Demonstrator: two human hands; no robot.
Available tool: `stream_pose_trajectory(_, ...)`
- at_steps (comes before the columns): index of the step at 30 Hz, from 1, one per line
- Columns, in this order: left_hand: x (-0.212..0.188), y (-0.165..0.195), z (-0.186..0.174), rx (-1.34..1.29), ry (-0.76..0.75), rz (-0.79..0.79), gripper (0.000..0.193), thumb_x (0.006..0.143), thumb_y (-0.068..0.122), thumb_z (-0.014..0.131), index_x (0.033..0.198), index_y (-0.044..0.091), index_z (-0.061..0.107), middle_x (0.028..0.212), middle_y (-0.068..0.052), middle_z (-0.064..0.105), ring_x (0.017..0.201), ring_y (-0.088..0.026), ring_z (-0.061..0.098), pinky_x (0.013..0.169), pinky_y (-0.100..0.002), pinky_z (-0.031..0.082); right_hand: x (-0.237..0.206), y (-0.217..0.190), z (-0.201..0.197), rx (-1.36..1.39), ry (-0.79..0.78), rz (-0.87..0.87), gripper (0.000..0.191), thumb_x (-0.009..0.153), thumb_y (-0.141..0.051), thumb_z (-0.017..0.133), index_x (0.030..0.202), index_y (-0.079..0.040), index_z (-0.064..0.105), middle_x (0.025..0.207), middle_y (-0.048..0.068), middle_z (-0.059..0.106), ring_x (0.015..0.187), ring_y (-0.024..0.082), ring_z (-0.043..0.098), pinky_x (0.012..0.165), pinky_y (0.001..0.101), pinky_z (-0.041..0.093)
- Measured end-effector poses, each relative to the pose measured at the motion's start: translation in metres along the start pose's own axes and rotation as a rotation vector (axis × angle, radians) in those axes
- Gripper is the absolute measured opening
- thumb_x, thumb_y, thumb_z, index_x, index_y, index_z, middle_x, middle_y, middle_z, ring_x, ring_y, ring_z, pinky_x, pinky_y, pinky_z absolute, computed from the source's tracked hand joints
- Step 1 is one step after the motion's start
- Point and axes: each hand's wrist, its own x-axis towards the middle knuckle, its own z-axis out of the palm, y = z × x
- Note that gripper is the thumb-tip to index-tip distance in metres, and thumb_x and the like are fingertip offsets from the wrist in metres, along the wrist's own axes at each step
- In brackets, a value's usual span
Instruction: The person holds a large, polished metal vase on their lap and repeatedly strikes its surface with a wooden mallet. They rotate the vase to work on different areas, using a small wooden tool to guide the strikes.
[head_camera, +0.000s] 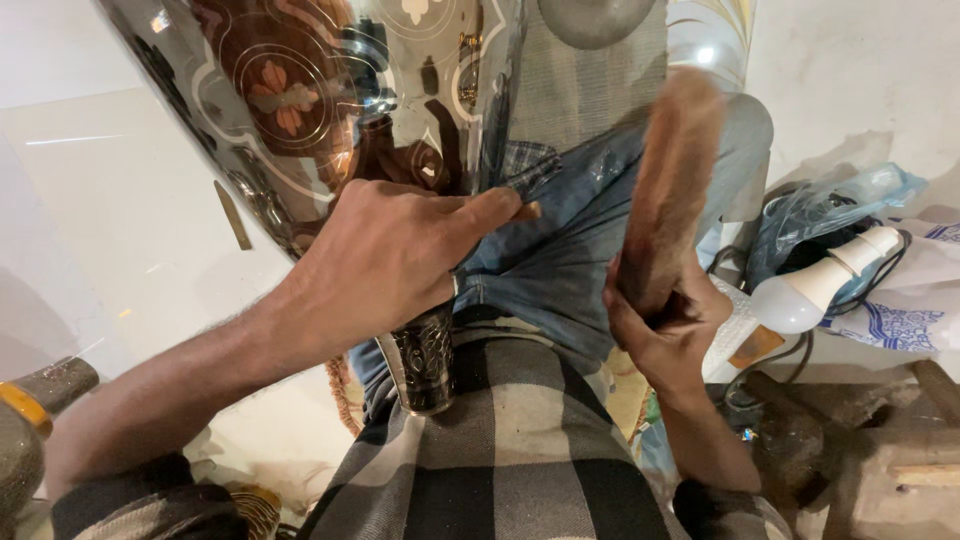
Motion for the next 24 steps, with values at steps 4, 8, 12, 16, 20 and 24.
stream_pose_trajectory(4,0.0,0.004,0.003,0.051,-0.056,-0.062,0.062,0.077,-0.006,0.065,0.137,0.001,0.058,0.079,-0.011,0.073,0.041,-0.013,0.056,0.032,-0.03,0.044,0.004,-0.004,0.0,-0.121,0.025,-0.053,0.072,0.077,0.012,0.072,0.146,0.004,0.053,0.12,0.015,0.068,0.104,0.017,0.068,0.094,0.0275,0.055)
stream_pose_trajectory(8,-0.008,0.011,0.008,0.044,0.04,-0.057,0.062,0.074,-0.004,0.066,0.135,-0.003,0.056,0.097,-0.019,0.077,0.06,-0.021,0.07,0.041,-0.032,0.054,0.012,-0.008,-0.004,0.034,-0.059,-0.011,0.071,0.084,0.013,0.069,0.152,0.001,0.054,0.112,0.01,0.069,0.1,0.013,0.067,0.093,0.0237,0.052)
stream_pose_trajectory(12,-0.014,0.012,0.016,0.067,0.14,-0.053,0.058,0.078,-0.007,0.065,0.135,-0.003,0.056,0.111,-0.021,0.076,0.078,-0.026,0.077,0.058,-0.038,0.063,0.023,-0.016,-0.005,-0.067,-0.085,-0.068,0.073,0.077,0.013,0.065,0.148,0.002,0.055,0.119,0.012,0.069,0.1,0.013,0.066,0.092,0.0241,0.052)
stream_pose_trajectory(16,-0.018,0.011,0.028,0.091,0.247,-0.047,0.057,0.083,-0.006,0.065,0.138,-0.002,0.054,0.118,-0.021,0.075,0.088,-0.028,0.078,0.065,-0.039,0.065,0.038,-0.032,-0.005,0.185,-0.051,-0.053,0.058,0.086,0.014,0.068,0.142,0.001,0.062,0.109,0.008,0.071,0.099,0.01,0.068,0.094,0.0221,0.055)
stream_pose_trajectory(20,-0.023,0.018,0.035,0.031,0.304,-0.119,0.061,0.079,-0.006,0.066,0.139,-0.002,0.054,0.12,-0.021,0.075,0.084,-0.027,0.078,0.064,-0.039,0.065,0.055,-0.055,-0.018,-0.176,-0.181,-0.014,0.069,0.074,0.013,0.067,0.142,0.004,0.063,0.104,0.013,0.07,0.09,0.014,0.065,0.084,0.0258,0.052)
stream_pose_trajectory(24,-0.027,0.026,0.04,0.039,0.411,-0.183,0.067,0.072,-0.004,0.067,0.139,-0.002,0.055,0.125,-0.021,0.073,0.09,-0.028,0.078,0.071,-0.037,0.064,0.068,-0.075,-0.021,-0.274,-0.249,-0.157,0.063,0.079,0.01,0.07,0.142,0.004,0.064,0.109,0.015,0.07,0.094,0.013,0.068,0.083,0.0254,0.055)
